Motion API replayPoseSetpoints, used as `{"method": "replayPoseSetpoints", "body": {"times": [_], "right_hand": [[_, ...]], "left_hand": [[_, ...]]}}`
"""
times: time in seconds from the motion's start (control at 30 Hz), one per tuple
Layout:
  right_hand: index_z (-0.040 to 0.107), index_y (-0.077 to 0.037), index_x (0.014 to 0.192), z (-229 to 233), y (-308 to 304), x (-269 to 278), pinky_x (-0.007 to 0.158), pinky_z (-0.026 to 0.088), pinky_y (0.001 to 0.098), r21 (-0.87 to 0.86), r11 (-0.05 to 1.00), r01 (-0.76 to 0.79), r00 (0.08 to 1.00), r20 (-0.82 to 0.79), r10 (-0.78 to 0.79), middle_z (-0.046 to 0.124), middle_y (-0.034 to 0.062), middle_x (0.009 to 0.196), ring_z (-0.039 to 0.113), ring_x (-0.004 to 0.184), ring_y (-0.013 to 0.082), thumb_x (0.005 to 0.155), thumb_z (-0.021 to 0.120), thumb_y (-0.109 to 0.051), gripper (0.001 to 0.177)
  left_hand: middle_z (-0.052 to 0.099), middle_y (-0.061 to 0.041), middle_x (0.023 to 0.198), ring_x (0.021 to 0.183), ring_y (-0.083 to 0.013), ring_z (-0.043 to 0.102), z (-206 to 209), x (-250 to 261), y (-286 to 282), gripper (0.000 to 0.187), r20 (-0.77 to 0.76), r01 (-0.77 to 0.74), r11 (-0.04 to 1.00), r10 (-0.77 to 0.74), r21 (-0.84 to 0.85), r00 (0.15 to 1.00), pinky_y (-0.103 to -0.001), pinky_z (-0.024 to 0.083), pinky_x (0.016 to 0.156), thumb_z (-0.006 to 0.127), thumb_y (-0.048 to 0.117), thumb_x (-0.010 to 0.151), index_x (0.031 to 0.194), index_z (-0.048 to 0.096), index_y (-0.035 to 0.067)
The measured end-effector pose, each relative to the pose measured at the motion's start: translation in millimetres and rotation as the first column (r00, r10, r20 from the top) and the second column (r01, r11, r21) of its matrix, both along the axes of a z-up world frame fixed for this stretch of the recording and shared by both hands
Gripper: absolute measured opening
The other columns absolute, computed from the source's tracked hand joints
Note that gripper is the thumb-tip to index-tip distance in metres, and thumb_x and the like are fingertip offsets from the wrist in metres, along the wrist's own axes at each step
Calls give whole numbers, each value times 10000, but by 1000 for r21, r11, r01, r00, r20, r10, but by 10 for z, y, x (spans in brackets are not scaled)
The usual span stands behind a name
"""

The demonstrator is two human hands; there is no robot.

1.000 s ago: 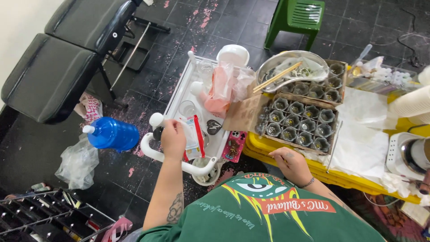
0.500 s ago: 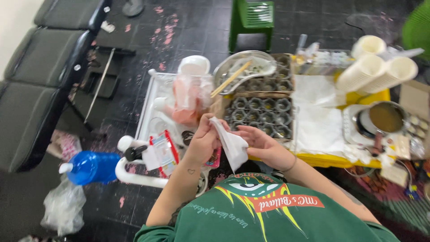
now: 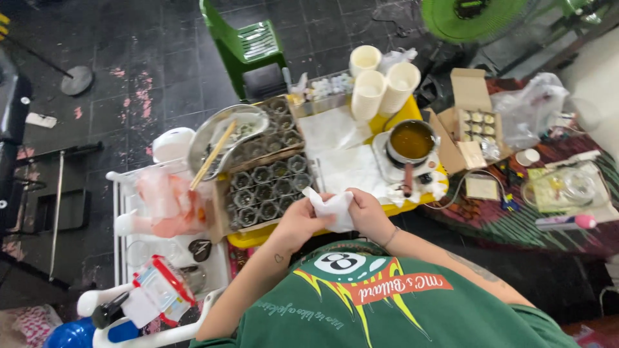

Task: The person stirs melted wax in a small pot on a hot plate using a thin stick, occasionally lifting the stick to check the wax. They then handle a small white wick piece, wipe with a tissue, and stack paper cups on the work table.

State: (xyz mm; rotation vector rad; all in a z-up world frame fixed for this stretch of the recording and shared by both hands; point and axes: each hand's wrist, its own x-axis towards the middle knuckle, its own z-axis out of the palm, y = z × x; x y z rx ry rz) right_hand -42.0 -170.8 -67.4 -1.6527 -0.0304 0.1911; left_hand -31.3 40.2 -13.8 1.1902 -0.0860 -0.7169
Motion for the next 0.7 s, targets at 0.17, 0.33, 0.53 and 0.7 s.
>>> {"method": "replayPoseSetpoints", "body": {"times": [0.17, 0.33, 0.53, 0.7], "right_hand": [[687, 46, 1008, -355, -320, 134, 638, 510, 273, 164, 986, 28, 956, -292, 21, 682, 57, 848, 574, 722, 91, 1120, 482, -233, 365], [645, -53, 1218, 97, -505, 235, 768, 566, 238, 477, 860, -182, 826, -401, 397, 732, -2, 1047, 671, 857, 56, 963, 615, -108, 262], [668, -60, 1095, -231, -617, 264, 513, 423, 269, 582, 805, -114, 754, -477, 451, 544, -42, 716, 408, 501, 65, 1001, 622, -123, 122], [567, -137, 865, -117, -586, 340, 445, 341, 276, 518, 853, 62, 698, -634, 334, 302, -67, 527, 262, 414, 78, 1045, 560, -227, 201]], "left_hand": [[723, -64, 1000, 854, -142, 656, -506, 246, -351, 231, -31, -148, 969, 157, 199, 987, -300, 529, 744, 667, 101, 980, 1172, 686, -26], [718, -4, 990, 859, -78, 621, -658, 452, -551, 230, 5, -431, 881, 438, 198, 899, -238, 489, 767, 561, 156, 1031, 1155, 705, 28], [723, -31, 952, 832, -81, 610, -1076, 464, -605, 336, 97, -514, 811, 508, 281, 856, -245, 494, 755, 527, 234, 1080, 1086, 703, -52], [725, -47, 985, 840, -104, 649, -736, 363, -709, 316, -130, -586, 807, 590, 70, 797, -263, 509, 737, 529, 224, 1019, 1124, 690, -27]]}}
